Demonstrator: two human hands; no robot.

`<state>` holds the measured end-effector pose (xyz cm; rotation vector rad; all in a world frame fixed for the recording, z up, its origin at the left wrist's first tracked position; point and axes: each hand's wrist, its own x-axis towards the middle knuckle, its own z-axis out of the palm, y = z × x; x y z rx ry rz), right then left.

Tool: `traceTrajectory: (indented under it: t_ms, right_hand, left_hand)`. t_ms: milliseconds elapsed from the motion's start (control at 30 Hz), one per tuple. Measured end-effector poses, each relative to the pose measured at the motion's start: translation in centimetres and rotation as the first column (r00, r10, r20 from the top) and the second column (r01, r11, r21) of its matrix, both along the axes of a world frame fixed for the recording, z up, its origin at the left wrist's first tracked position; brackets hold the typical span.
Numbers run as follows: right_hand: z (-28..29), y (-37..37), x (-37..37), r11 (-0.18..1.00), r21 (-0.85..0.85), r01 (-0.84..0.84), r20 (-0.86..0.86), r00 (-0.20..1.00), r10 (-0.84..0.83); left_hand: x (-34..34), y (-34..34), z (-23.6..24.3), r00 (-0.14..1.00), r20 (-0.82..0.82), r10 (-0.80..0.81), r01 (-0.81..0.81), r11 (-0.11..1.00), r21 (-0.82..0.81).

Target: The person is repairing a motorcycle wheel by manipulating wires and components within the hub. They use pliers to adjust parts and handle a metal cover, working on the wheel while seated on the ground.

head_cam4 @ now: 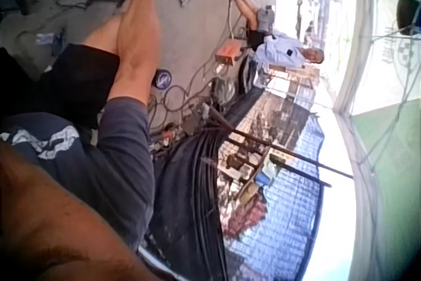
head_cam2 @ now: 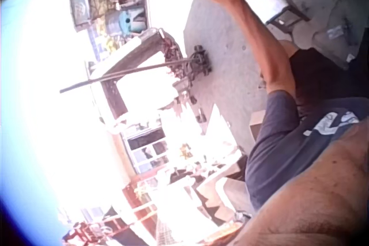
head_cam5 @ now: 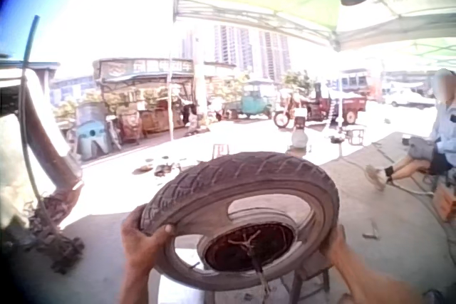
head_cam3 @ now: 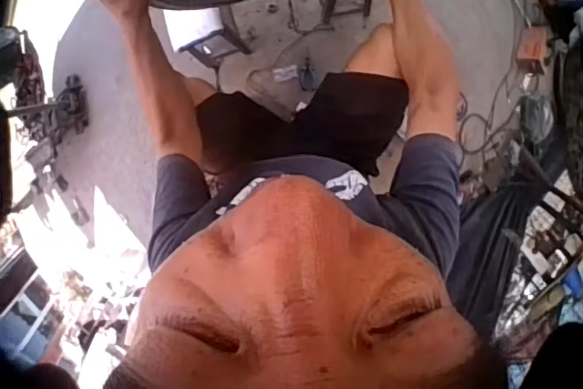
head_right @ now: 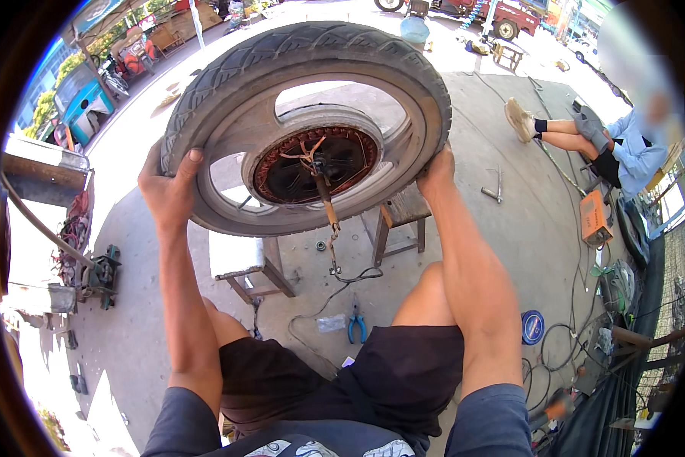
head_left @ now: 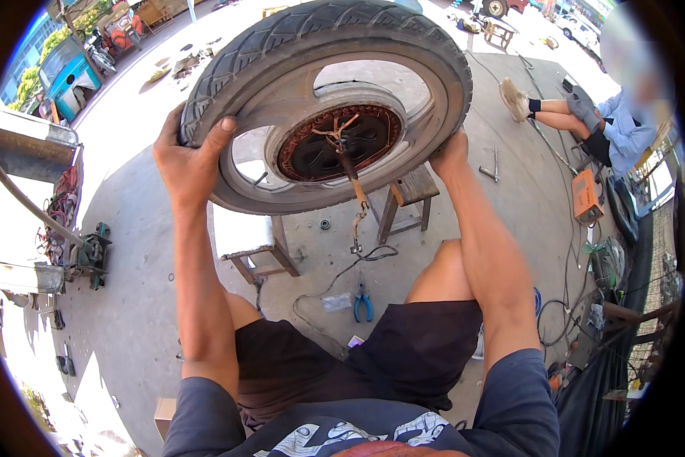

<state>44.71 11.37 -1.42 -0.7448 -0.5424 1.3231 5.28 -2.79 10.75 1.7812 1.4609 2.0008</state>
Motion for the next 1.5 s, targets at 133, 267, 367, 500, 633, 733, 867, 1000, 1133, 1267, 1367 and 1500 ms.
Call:
traceTrajectory:
  t_ms: [133,267,367,500,633,733,867,1000,1133,1267,1367,1500]
  right_hand:
    - [2.7,1.3,2.4,0.996,0.004,0.094,-0.039,0.995,-0.094]
    - [4.1,3.5,6.3,0.989,0.027,0.146,-0.019,0.989,-0.146]
    - [3.8,3.8,7.9,0.985,0.042,0.167,-0.025,0.986,-0.166]
    - [2.5,4.8,8.5,0.970,-0.088,0.226,0.020,0.974,-0.225]
    - [1.5,6.5,9.8,0.977,-0.129,0.171,0.064,0.984,-0.164]
    - [0.3,7.5,9.6,0.973,-0.189,0.134,0.231,0.969,-0.089]
    - [-0.9,6.5,9.3,0.968,-0.246,0.053,0.392,0.919,0.049]
    - [-0.3,4.4,9.6,0.950,-0.291,0.115,0.496,0.867,0.047]
    - [1.4,2.1,12.2,0.904,-0.098,0.415,0.455,0.827,-0.330]
    - [8.2,-4.5,8.7,0.747,0.299,0.594,0.571,0.516,-0.639]
    - [9.6,-9.2,3.2,0.811,0.411,0.415,0.581,0.566,-0.584]
    - [6.1,-10.8,-1.4,0.926,0.365,0.098,0.781,0.508,-0.362]
  left_hand:
    - [3.4,-0.4,0.9,1.000,0.023,0.002,-0.003,0.999,0.044]
    - [7.7,-0.4,1.3,1.000,0.007,0.010,-0.010,1.000,0.028]
    - [10.1,-0.2,1.5,1.000,0.003,-0.016,0.016,1.000,0.022]
    - [12.1,-0.2,3.3,0.991,-0.128,0.026,-0.032,0.999,-0.039]
    - [14.4,0.2,4.9,0.960,-0.258,0.111,-0.130,0.990,-0.061]
    - [15.9,-0.4,6.4,0.895,-0.404,0.189,-0.238,0.968,-0.074]
    - [17.1,0.1,7.6,0.791,-0.553,0.261,-0.329,0.944,-0.026]
    - [17.9,1.5,8.5,0.706,-0.644,0.295,-0.391,0.920,-0.007]
    - [20.3,2.5,9.7,0.683,-0.682,0.262,-0.386,0.922,-0.033]
    - [20.8,3.6,10.3,0.636,-0.719,0.280,-0.436,0.899,-0.035]
    - [21.3,4.3,10.8,0.597,-0.749,0.286,-0.484,0.873,-0.052]
    - [22.6,5.5,11.2,0.575,-0.760,0.304,-0.482,0.876,-0.015]
